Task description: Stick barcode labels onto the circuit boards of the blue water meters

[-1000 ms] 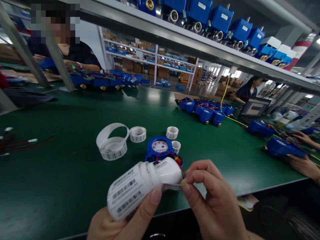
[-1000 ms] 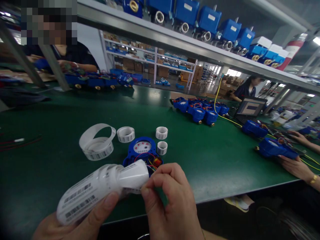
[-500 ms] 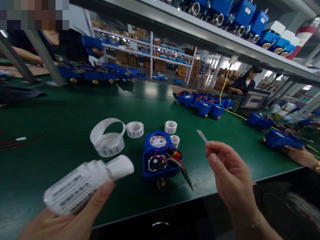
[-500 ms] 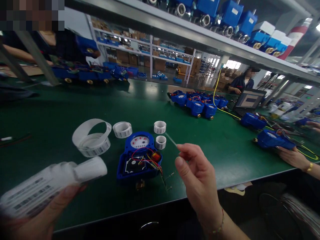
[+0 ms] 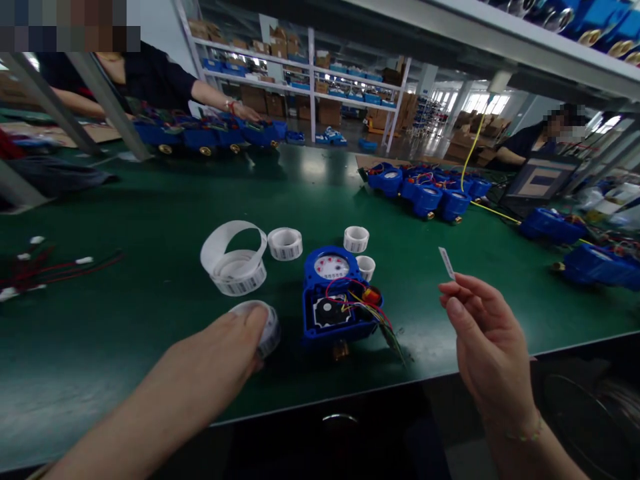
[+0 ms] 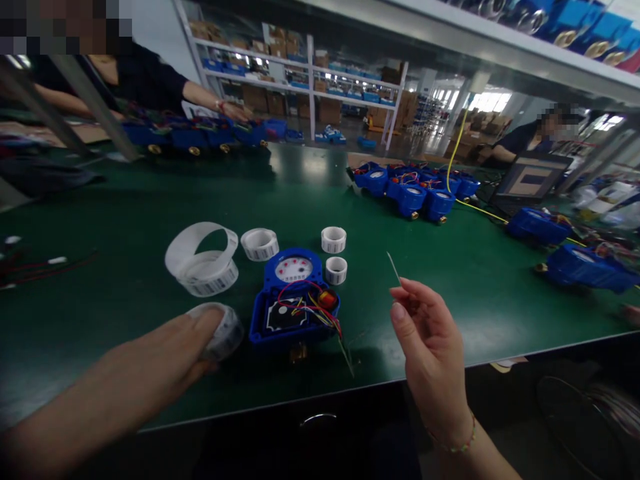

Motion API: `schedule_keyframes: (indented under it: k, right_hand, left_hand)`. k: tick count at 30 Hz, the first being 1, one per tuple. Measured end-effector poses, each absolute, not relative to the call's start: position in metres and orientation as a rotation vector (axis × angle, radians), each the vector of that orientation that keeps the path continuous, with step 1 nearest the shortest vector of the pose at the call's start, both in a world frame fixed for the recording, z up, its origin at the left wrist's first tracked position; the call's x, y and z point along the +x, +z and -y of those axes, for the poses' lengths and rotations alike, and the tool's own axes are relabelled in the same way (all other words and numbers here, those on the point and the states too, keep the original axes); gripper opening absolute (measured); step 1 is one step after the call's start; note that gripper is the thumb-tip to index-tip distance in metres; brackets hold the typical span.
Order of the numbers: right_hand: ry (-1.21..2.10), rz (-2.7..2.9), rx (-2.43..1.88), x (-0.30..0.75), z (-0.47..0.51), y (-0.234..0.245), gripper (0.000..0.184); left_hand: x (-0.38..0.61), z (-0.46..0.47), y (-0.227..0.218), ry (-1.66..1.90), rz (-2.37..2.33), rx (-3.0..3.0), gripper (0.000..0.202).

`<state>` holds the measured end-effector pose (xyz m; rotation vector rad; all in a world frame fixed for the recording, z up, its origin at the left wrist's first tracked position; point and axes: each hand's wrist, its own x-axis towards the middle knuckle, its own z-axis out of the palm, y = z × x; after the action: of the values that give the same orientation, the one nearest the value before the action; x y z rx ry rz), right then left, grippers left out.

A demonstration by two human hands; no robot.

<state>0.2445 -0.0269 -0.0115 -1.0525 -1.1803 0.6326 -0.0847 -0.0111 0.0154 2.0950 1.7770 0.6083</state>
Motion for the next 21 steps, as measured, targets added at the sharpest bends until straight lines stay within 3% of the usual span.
schedule_keyframes:
  k: [9, 16, 21]
  right_hand:
    - [0.615, 1.136, -1.086, 0.253, 0.02, -0.017, 0.027]
    - [0.626, 1.113, -1.079, 0.251, 0.014, -0.02, 0.024]
    - [0.634, 1.118, -1.088, 0.254, 0.014, -0.024, 0.025]
  left_hand:
    - [-0.093, 0.008, 0.027, 0.05, -1.839, 2.363, 0.03]
    - [-0.109, -0.01, 0.021, -0.013, -1.913, 2.515, 0.034]
    - [-0.109, -0.007, 0.012, 0.201, -2.14, 2.492, 0.045]
